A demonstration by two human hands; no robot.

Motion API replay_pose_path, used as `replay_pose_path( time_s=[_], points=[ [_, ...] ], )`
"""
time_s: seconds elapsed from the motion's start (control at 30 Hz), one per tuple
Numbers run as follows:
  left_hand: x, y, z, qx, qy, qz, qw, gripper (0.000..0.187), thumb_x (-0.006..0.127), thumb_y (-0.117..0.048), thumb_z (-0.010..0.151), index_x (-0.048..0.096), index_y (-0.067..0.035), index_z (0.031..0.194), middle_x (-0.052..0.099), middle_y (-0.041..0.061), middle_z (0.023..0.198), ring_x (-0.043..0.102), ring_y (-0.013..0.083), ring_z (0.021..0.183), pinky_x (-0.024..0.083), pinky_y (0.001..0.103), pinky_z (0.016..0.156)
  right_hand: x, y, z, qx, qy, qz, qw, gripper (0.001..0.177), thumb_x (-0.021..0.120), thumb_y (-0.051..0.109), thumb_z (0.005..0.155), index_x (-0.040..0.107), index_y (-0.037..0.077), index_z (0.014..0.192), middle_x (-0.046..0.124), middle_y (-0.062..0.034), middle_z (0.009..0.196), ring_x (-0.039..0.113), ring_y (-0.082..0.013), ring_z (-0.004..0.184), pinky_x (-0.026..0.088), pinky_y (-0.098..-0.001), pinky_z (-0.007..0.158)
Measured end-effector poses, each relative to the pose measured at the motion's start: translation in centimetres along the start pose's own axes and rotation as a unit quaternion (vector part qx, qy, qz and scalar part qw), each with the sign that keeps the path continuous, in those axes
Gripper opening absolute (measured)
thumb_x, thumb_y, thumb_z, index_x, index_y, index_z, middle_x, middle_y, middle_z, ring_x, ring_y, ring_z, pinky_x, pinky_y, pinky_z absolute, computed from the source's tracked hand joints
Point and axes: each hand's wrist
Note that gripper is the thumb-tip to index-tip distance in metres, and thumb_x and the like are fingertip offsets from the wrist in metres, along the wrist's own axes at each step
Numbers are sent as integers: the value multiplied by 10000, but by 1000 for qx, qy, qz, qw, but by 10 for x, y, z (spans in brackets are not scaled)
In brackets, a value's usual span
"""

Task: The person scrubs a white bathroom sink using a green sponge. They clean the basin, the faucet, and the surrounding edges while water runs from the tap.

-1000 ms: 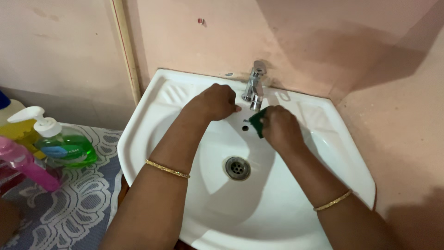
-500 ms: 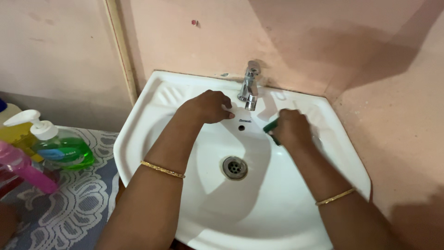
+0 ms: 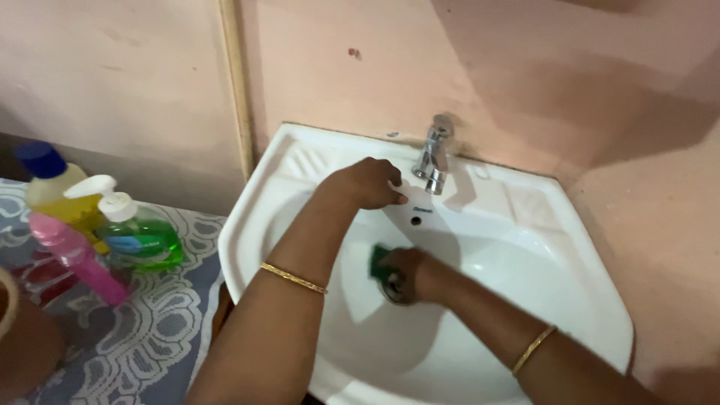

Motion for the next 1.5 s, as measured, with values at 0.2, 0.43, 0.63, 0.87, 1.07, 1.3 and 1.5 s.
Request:
replay_pose_path(
  time_s=[0.2,0.43,0.63,0.87,1.07,1.3,1.5],
  points=[
    [7,3,6,-5,-13,-16,1000,560,746,-504,833,690,-180,1287,671,75,1329,616,292,1251,512,438,1031,-5,-2,11,49,55,13,997,474,691,33,769,690,175,1222,609,-123,1156,622,-324,1054,522,-406,908],
    [13,7,15,21,-25,8,999,555,745,-522,830,714,-149,1240,699,68,1293,642,285,1221,534,428,1005,23,-7,7,-66,53,97,992,362,707,5,805,693,121,1147,660,-108,1056,646,-307,992,526,-405,869],
    [8,0,11,5,-23,7,1000,514,722,-510,845,721,-156,1216,693,46,1299,646,268,1214,546,439,976,5,16,3,23,177,195,965,322,606,-26,847,723,40,1140,675,-146,1017,641,-289,941,564,-423,875],
    [9,2,15,9,-16,17,1000,513,715,-516,865,733,-141,1215,702,53,1303,656,272,1211,556,437,972,-20,76,-2,-59,52,117,990,607,536,-109,802,646,133,1347,648,-110,1315,595,-279,1154,478,-371,964],
    [-12,18,14,71,-154,-70,983,492,813,-432,780,731,-119,1151,679,113,1256,612,309,1202,502,413,1004,-41,119,-19,-27,250,33,967,392,590,29,940,687,181,1287,724,-21,1285,637,-257,1152,438,-335,1080],
    [-56,47,-26,-17,-441,-129,888,277,714,-296,910,728,-64,1060,716,155,1062,676,341,1025,543,457,858,-39,135,-14,7,206,151,967,682,621,-33,895,543,195,1533,522,-97,1547,421,-258,1439,427,-383,1078],
    [-56,38,-29,56,-482,-114,867,245,722,-264,877,740,-56,1004,702,152,1029,669,351,982,544,469,847,-67,172,34,92,175,185,963,727,635,206,944,278,177,1577,512,-66,1536,539,-197,1337,486,-362,1053]
  ],
)
Point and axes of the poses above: each hand's wrist, its own z-axis towards the middle knuckle, its own x-axis out of the palm, y = z × x
